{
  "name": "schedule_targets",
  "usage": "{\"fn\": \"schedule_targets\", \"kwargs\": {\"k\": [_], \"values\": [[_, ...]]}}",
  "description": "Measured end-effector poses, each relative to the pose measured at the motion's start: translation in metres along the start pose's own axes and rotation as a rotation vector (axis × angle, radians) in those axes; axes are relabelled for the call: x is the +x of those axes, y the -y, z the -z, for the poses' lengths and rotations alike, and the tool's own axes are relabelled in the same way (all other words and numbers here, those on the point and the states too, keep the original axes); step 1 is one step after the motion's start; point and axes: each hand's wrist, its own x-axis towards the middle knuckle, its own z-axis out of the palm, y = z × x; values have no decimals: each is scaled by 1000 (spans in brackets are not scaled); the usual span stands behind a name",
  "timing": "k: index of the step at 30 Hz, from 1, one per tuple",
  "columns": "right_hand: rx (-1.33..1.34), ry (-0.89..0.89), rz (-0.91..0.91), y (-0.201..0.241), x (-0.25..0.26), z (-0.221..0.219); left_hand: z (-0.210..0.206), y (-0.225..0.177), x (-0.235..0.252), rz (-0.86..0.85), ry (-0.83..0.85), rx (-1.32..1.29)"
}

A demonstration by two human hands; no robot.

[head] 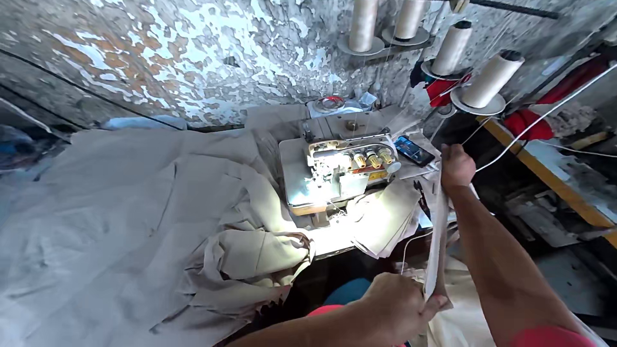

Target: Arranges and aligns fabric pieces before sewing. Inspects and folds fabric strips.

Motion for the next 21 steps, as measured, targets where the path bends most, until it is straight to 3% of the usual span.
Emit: {"fn": "schedule_targets", "kwargs": {"k": [7, 13, 16, 21], "values": [[21, -19, -78, 3, 1, 0, -3, 3, -15, -31, -85, -89], [68, -27, -57, 3, -3, -4, -7, 15, -24, -45, -91, -9], [251, -54, 95, 3, -27, 10, -12, 45, -37, -33, -58, 19], [468, 155, 457, 14, -135, 30, -9, 118, -43, 364, 152, 61]]}}
